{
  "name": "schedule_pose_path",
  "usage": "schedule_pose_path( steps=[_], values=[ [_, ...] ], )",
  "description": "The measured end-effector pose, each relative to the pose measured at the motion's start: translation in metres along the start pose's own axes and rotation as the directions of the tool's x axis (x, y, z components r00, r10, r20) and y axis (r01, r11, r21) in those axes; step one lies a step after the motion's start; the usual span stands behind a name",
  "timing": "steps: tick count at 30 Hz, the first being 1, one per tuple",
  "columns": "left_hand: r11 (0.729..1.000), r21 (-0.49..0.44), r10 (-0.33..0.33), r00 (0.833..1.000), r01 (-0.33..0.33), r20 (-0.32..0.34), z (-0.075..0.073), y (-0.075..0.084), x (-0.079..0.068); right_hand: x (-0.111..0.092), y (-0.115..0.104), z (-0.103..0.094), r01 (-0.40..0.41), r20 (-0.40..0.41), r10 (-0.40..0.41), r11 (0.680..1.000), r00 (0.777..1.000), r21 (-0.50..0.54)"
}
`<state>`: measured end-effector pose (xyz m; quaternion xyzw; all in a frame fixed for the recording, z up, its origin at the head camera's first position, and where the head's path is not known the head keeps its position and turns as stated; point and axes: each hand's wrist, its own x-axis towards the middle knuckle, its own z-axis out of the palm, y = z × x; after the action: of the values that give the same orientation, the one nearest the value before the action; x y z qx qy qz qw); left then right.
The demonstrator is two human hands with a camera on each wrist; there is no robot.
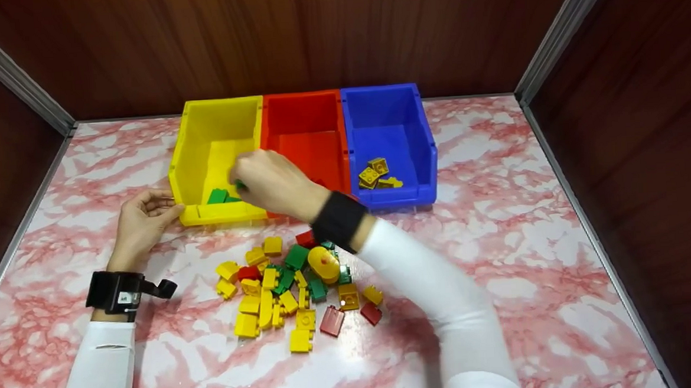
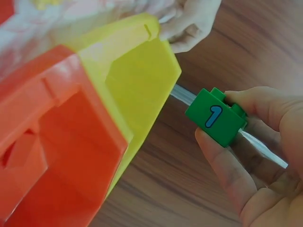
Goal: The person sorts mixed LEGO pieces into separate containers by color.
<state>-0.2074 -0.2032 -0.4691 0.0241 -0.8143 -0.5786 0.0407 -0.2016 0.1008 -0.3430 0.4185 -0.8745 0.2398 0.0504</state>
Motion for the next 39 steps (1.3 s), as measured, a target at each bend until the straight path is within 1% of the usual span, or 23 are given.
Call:
schedule_pose_path(
  steps=[4,8,12,15,18,25,31,36,39],
  values=[
    [1.000,0.001,-0.006,1.000,0.006,-0.003,0.000,0.000,0.000,0.030,-0.001,0.008,-0.033,0.060,0.033,0.999,0.998,-0.002],
    [1.000,0.011,0.006,1.000,-0.006,-0.007,0.000,0.000,-0.001,0.055,0.002,0.021,-0.076,0.109,0.077,0.997,0.991,-0.018],
    [1.000,0.015,0.011,1.000,-0.010,-0.010,-0.001,0.000,0.000,0.072,0.006,0.039,-0.118,0.148,0.126,0.991,0.981,-0.064],
    [1.000,0.011,0.007,1.000,-0.007,-0.011,-0.002,0.000,-0.001,0.080,0.008,0.053,-0.132,0.189,0.154,0.983,0.970,-0.126],
    [1.000,0.009,0.009,1.000,-0.009,-0.011,-0.003,0.000,-0.001,0.087,0.011,0.066,-0.141,0.224,0.181,0.973,0.958,-0.184],
    [1.000,-0.010,0.018,1.000,-0.018,-0.021,-0.003,-0.003,-0.001,0.098,0.018,0.089,-0.164,0.249,0.231,0.951,0.941,-0.263],
    [0.999,-0.029,0.012,1.000,-0.013,-0.021,-0.001,-0.002,-0.001,0.099,0.021,0.103,-0.157,0.264,0.266,0.915,0.927,-0.371],
    [1.000,-0.022,0.009,1.000,-0.009,-0.013,0.000,-0.002,0.000,0.098,0.025,0.109,-0.200,0.263,0.318,0.897,0.911,-0.394],
    [1.000,-0.018,0.011,1.000,-0.011,-0.009,0.000,-0.002,0.001,0.096,0.028,0.110,-0.229,0.273,0.343,0.898,0.899,-0.376]
  ],
)
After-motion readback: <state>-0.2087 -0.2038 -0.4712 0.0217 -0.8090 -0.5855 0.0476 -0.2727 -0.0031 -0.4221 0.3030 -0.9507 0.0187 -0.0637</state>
